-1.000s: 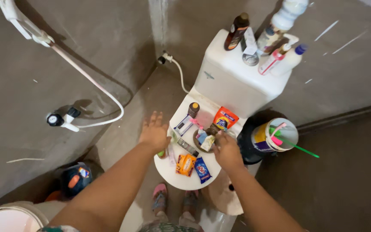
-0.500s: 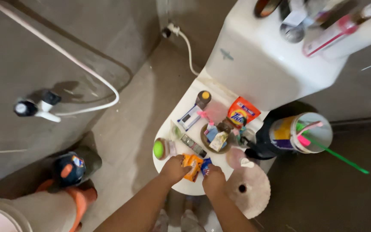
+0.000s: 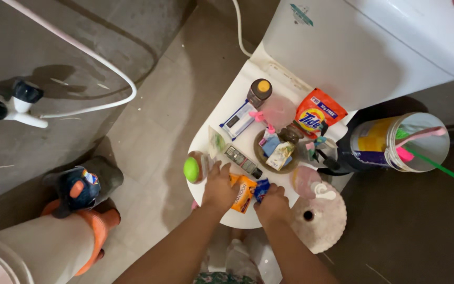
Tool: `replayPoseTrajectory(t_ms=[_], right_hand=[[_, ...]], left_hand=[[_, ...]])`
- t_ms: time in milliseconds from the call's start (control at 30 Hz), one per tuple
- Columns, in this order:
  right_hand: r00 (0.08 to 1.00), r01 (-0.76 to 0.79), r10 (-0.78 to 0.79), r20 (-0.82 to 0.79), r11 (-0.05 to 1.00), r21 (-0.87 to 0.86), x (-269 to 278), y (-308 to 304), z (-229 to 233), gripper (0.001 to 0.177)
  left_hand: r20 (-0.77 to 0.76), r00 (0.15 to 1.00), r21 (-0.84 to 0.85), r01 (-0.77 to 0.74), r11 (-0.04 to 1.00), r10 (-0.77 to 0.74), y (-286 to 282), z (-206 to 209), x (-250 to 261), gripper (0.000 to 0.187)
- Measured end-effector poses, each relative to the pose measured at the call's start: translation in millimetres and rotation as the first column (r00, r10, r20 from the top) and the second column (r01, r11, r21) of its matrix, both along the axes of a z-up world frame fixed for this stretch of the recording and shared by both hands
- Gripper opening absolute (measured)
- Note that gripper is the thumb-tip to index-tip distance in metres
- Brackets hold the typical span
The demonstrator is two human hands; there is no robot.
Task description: The person organizes toiletries by moving various bottles, soaps, and dental care items between a bathroom corner shelf and the top of a toilet tank.
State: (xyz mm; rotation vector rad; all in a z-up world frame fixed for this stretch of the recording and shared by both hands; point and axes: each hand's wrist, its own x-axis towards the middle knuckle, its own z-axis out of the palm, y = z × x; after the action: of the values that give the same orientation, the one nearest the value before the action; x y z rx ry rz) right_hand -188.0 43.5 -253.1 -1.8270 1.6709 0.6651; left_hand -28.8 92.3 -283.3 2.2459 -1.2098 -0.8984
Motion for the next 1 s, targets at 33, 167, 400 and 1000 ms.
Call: replayPoseTrajectory(t_ms=[33, 167, 400, 1000], right_hand=[[0.995, 0.095, -0.095, -0.002, 0.995, -0.006, -1, 1, 2, 0.069], [0.978, 0.207, -0.206, 0.027, 0.976, -0.064, -10, 1, 7, 0.076], [0.944, 0.303, -0.264, 0.198, 0.932, -0.198, -3, -4, 75, 0.076], [0.756, 0.259, 0.409, 0.511, 0.53, -0.807, 6, -18, 353, 0.066]], left_hand=[[0.003, 1.0, -0.002, 0.002, 1.0, -0.002, 2, -2, 4, 0.066], [0.034, 0.999, -0.092, 0.01, 0.996, -0.006, 3, 5, 12, 0.045], [-0.455, 0.874, 0.267, -0.047, 0.962, 0.169, -22, 71, -10, 0.051], [-0.88, 0.47, -0.027, -0.197, 0.98, 0.07, -122, 291, 37, 0.021]])
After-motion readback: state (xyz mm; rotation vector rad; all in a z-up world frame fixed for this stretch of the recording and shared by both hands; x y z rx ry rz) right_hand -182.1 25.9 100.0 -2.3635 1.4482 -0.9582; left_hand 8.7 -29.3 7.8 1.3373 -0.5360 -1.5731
